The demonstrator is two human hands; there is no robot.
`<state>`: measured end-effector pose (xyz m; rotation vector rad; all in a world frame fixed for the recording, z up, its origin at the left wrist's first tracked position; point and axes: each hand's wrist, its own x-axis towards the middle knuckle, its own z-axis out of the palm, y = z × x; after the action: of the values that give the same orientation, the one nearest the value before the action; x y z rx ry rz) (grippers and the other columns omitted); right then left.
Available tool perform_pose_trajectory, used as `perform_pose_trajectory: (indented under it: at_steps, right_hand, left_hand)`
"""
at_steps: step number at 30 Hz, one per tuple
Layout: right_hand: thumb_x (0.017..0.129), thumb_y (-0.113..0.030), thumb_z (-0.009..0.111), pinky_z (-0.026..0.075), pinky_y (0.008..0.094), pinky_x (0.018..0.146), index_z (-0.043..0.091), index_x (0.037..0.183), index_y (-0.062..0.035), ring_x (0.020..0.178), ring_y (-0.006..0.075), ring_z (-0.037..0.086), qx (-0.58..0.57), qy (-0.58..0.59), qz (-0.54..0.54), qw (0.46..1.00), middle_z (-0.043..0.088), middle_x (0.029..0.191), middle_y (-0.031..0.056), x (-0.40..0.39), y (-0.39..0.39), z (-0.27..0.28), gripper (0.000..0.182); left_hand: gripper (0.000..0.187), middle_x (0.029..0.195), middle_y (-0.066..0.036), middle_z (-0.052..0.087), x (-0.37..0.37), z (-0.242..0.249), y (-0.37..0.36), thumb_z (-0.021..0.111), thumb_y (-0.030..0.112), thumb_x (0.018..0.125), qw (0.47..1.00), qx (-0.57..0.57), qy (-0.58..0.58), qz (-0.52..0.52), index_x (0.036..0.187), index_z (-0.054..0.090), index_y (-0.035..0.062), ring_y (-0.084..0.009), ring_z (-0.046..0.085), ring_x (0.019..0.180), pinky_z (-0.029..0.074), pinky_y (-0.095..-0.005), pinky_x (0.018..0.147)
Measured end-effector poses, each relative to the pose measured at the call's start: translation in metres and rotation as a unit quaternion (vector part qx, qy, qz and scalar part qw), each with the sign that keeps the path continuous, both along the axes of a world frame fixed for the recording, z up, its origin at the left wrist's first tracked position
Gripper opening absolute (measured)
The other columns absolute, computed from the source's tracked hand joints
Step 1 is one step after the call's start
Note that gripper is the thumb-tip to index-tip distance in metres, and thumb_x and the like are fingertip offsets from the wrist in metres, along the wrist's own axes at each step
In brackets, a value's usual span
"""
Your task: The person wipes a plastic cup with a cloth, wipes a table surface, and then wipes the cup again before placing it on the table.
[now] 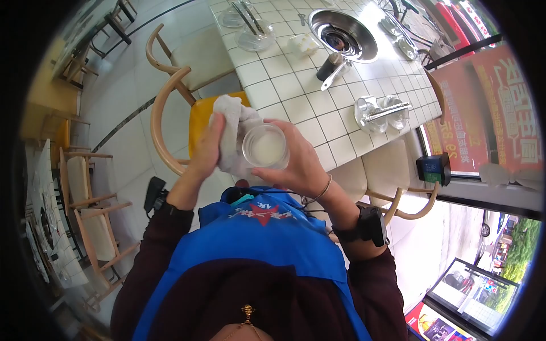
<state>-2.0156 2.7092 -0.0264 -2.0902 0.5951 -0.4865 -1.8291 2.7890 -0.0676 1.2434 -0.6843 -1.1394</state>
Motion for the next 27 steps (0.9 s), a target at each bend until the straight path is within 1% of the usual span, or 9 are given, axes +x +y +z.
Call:
perform_pose_trajectory:
  at_steps: [4, 6, 13, 15, 19, 23, 25, 26, 27]
  right_hand:
    - [0.063, -0.031, 0.079, 0.043, 0.0375, 0.09, 0.049, 0.119, -0.0027, 0.107, 0.0305, 0.055, 0.078, 0.099, 0.003, 0.992, 0.054, 0.118, 0.0164, 0.0, 0.002, -0.001, 0.069]
    - [0.066, -0.029, 0.078, 0.044, 0.0369, 0.089, 0.052, 0.115, -0.0034, 0.102, 0.0308, 0.057, -0.022, 0.05, 0.095, 0.994, 0.058, 0.112, 0.0165, 0.003, 0.006, -0.007, 0.061]
    - [0.067, -0.02, 0.076, 0.043, 0.0384, 0.091, 0.053, 0.114, -0.0031, 0.107, 0.0357, 0.05, -0.136, 0.021, 0.032, 0.99, 0.054, 0.114, 0.017, -0.004, -0.002, -0.025, 0.056]
    - [0.064, -0.016, 0.077, 0.041, 0.0401, 0.093, 0.049, 0.118, -0.0006, 0.112, 0.0397, 0.043, -0.312, 0.006, -0.086, 0.946, 0.048, 0.12, 0.0178, 0.0, 0.0, -0.03, 0.063]
    - [0.062, -0.015, 0.078, 0.04, 0.0403, 0.094, 0.042, 0.124, 0.0012, 0.115, 0.0413, 0.041, -0.31, -0.011, -0.101, 0.945, 0.045, 0.124, 0.0199, -0.002, 0.01, -0.05, 0.073]
    - [0.074, -0.024, 0.074, 0.044, 0.0412, 0.093, 0.032, 0.134, 0.0011, 0.119, 0.0349, 0.043, -0.092, -0.052, -0.047, 0.993, 0.042, 0.129, 0.021, -0.01, -0.005, -0.037, 0.077]
    - [0.088, -0.045, 0.056, 0.054, 0.0374, 0.076, 0.035, 0.133, 0.0007, 0.103, 0.0307, 0.057, 0.482, -0.087, -0.06, 0.87, 0.05, 0.121, 0.0186, -0.012, -0.015, -0.035, 0.068]
    - [0.092, -0.058, 0.033, 0.055, 0.0295, 0.054, 0.046, 0.124, -0.0006, 0.074, 0.0226, 0.063, 0.548, -0.038, -0.077, 0.832, 0.06, 0.101, 0.0141, -0.007, -0.015, -0.03, 0.067]
    - [0.092, -0.058, 0.033, 0.055, 0.0295, 0.054, 0.046, 0.124, -0.0006, 0.074, 0.0226, 0.063, 0.548, -0.038, -0.079, 0.832, 0.06, 0.101, 0.0141, -0.005, -0.017, -0.035, 0.067]
  left_hand:
    - [0.04, 0.105, -0.01, 0.061, 0.005, 0.033, 0.0, 0.05, 0.035, 0.093, 0.987, -0.085, -0.098, -0.091, 0.117, 0.056, 0.0041, -0.0197, 0.059, 0.095, 0.049, -0.0316, 0.078]
    - [0.036, 0.107, -0.014, 0.058, -0.001, 0.048, -0.01, 0.055, 0.021, 0.086, 0.797, -0.177, -0.526, -0.239, 0.119, 0.054, 0.0053, -0.0298, 0.058, 0.096, 0.046, -0.0352, 0.082]
    - [0.031, 0.089, -0.014, 0.063, -0.013, 0.016, -0.025, 0.058, 0.018, 0.08, 0.806, -0.067, -0.568, -0.153, 0.109, 0.058, 0.0052, -0.0353, 0.06, 0.082, 0.048, -0.0366, 0.071]
    - [0.034, 0.083, -0.018, 0.064, -0.017, -0.003, -0.024, 0.058, 0.027, 0.08, 0.918, 0.035, -0.37, -0.142, 0.104, 0.06, 0.0023, -0.0378, 0.062, 0.077, 0.049, -0.0421, 0.067]
    - [0.031, 0.086, -0.022, 0.064, -0.017, -0.021, -0.014, 0.054, 0.025, 0.082, 0.944, 0.102, -0.27, -0.158, 0.098, 0.061, -0.0005, -0.0391, 0.061, 0.08, 0.049, -0.0401, 0.067]
    - [0.03, 0.083, -0.024, 0.063, 0.003, -0.008, -0.019, 0.056, 0.025, 0.082, 0.928, 0.008, -0.324, -0.181, 0.098, 0.06, 0.0002, -0.0391, 0.061, 0.08, 0.049, -0.0397, 0.069]
    - [0.031, 0.083, -0.024, 0.063, 0.009, 0.007, -0.025, 0.057, 0.026, 0.082, 0.901, -0.007, -0.389, -0.193, 0.1, 0.06, 0.0011, -0.0389, 0.061, 0.08, 0.049, -0.0403, 0.069]
    - [0.03, 0.084, -0.024, 0.063, 0.008, 0.02, -0.028, 0.057, 0.025, 0.081, 0.86, -0.028, -0.46, -0.217, 0.1, 0.059, 0.0014, -0.0388, 0.061, 0.081, 0.049, -0.0407, 0.07]
    - [0.03, 0.085, -0.024, 0.062, 0.005, 0.027, -0.03, 0.057, 0.024, 0.081, 0.813, -0.048, -0.527, -0.242, 0.1, 0.059, 0.0018, -0.0388, 0.061, 0.081, 0.049, -0.0412, 0.07]
